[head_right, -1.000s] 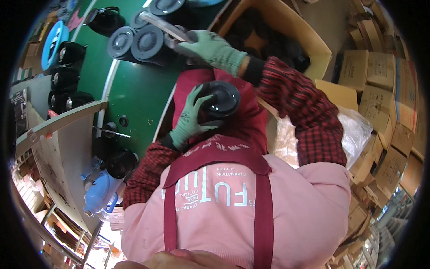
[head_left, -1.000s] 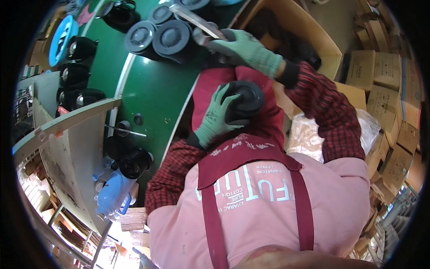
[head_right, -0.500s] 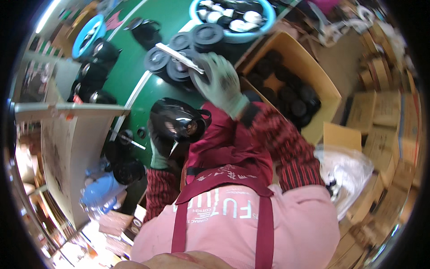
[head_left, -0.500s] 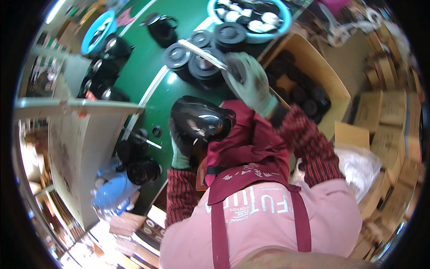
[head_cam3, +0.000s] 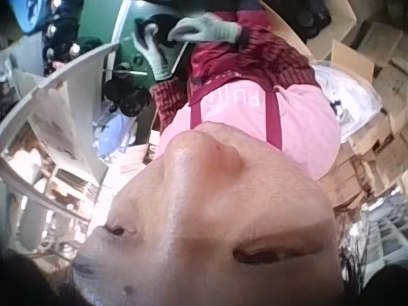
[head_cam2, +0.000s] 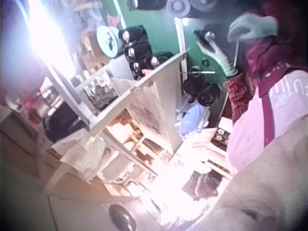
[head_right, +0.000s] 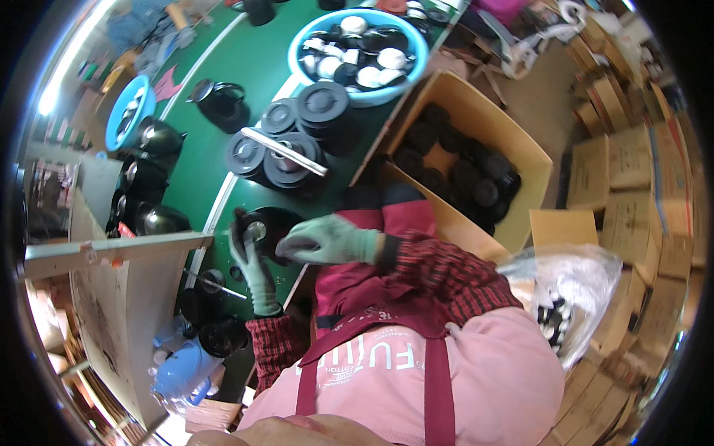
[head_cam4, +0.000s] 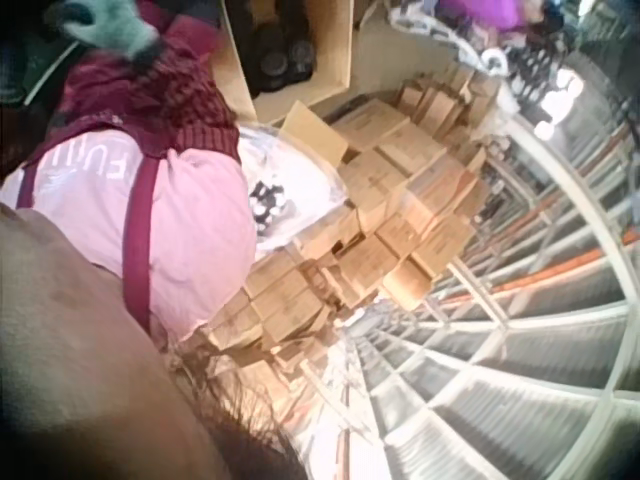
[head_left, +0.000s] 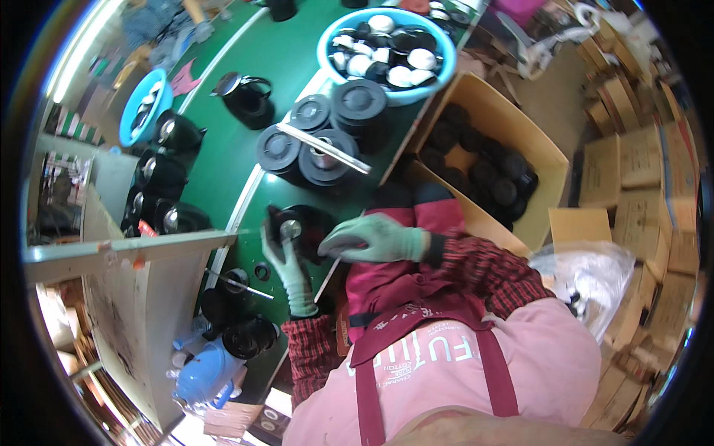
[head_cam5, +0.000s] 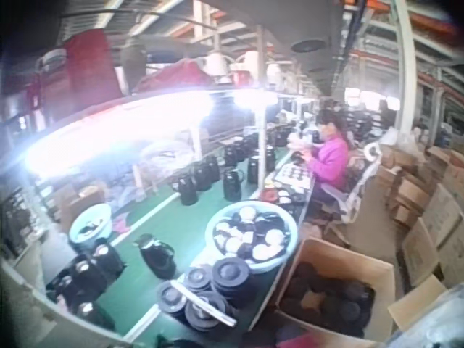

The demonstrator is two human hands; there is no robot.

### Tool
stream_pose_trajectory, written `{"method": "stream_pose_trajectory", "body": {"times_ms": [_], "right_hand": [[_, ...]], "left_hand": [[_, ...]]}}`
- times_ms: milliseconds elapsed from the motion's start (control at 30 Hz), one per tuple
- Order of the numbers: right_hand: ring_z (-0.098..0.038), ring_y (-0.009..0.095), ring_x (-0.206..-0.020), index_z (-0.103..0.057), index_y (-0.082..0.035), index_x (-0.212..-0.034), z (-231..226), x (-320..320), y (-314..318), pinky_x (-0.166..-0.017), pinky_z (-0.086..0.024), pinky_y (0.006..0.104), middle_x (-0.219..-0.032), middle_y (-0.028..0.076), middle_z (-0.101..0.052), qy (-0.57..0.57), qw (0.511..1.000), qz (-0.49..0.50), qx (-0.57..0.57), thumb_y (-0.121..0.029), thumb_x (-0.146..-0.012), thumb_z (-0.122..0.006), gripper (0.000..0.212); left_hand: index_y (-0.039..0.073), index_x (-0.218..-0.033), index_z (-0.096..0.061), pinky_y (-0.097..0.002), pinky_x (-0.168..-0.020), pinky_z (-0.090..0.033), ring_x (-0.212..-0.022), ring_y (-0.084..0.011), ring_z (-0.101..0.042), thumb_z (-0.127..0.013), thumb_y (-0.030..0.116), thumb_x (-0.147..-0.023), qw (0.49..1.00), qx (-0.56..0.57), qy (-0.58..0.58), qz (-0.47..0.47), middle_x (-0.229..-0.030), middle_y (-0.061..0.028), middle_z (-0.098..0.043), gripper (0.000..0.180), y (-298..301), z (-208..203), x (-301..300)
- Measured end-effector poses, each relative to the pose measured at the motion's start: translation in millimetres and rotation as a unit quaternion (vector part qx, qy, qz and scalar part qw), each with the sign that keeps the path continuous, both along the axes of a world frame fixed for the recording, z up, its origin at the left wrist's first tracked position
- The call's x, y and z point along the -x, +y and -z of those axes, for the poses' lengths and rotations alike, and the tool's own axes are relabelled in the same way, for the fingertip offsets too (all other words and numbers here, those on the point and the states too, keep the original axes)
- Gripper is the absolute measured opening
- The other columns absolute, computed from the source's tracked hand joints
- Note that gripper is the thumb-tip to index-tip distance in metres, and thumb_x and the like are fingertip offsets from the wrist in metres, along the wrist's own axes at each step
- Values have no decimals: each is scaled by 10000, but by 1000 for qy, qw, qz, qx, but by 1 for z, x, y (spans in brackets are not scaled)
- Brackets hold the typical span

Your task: The person assembles black kettles by inserting metal strainers and attaching lids. They handle each kettle one at a time, placing completed units on the table and retrieving new ones from a nearby box.

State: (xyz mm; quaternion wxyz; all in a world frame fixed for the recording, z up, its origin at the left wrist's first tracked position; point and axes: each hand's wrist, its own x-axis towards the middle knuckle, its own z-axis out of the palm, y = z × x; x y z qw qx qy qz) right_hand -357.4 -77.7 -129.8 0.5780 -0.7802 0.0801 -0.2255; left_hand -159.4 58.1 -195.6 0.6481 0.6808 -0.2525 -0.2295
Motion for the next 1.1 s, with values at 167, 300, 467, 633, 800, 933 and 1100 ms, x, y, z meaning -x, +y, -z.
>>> {"method": "stream_pose_trajectory", "body": {"times_ms": [167,300,467,633,800,933,1100], "right_hand": [[-686,221,-1044,-598,21,-1282,-24,53,-162,-882,-569,323,-1181,124,-679,-295,871,336,-202,-42,-1046,-552,248],[-471,490,-1331,-292,-51,-1603,28,59,-296,-1115,-357,612,-1447,282,-512,442,657,524,312,-665,-823,-705,1075],[-554,406,-1287,-421,-101,-1550,61,50,-332,-1079,-391,599,-1377,195,-602,546,637,456,296,-700,-770,-714,1026],[-581,389,-1226,-597,-71,-1336,35,57,-312,-1046,-443,562,-1281,189,-644,411,671,551,278,-724,-704,-776,926],[-623,199,-1206,-565,-60,-1356,7,55,-160,-1026,-525,386,-1265,95,-663,-224,875,363,-230,-190,-850,-863,600],[-545,166,-1309,-507,-41,-1409,-13,27,3,-1131,-433,370,-1371,86,-603,-280,896,223,-264,-101,-872,-838,633],[-557,93,-1078,-543,-33,-1304,-17,16,64,-938,-473,286,-1161,18,-611,-70,882,216,-413,-490,-978,-712,586]], "left_hand": [[-19,-1543,-380,-423,-1205,-324,-1413,-320,-444,-599,177,-1047,989,-48,-132,-49,-1540,-193,-440,577,-7,12,-6],[-43,-1553,-302,-435,-1230,-306,-1454,-304,-419,-537,64,-1058,997,71,-25,12,-1585,-211,-410,558,-8,11,-6],[-34,-1556,-319,-434,-1211,-334,-1425,-306,-450,-631,217,-1037,998,24,-48,-23,-1577,-202,-410,655,-10,18,-7],[-20,-1524,-398,-443,-1203,-343,-1402,-317,-476,-675,213,-1003,993,-56,-100,-35,-1543,-189,-466,635,-6,6,-13],[-21,-1575,-309,-488,-1194,-349,-1419,-355,-434,-720,170,-957,944,19,-326,-36,-1567,-195,-404,767,-9,-53,26],[11,-1629,-185,-464,-1176,-355,-1413,-356,-432,-806,103,-838,943,106,-271,160,-1590,-208,-356,1010,-20,-85,77],[11,-1607,-284,-499,-1152,-377,-1371,-396,-466,-897,333,-748,887,39,-428,171,-1499,-223,-422,1103,-7,-104,78]]}}
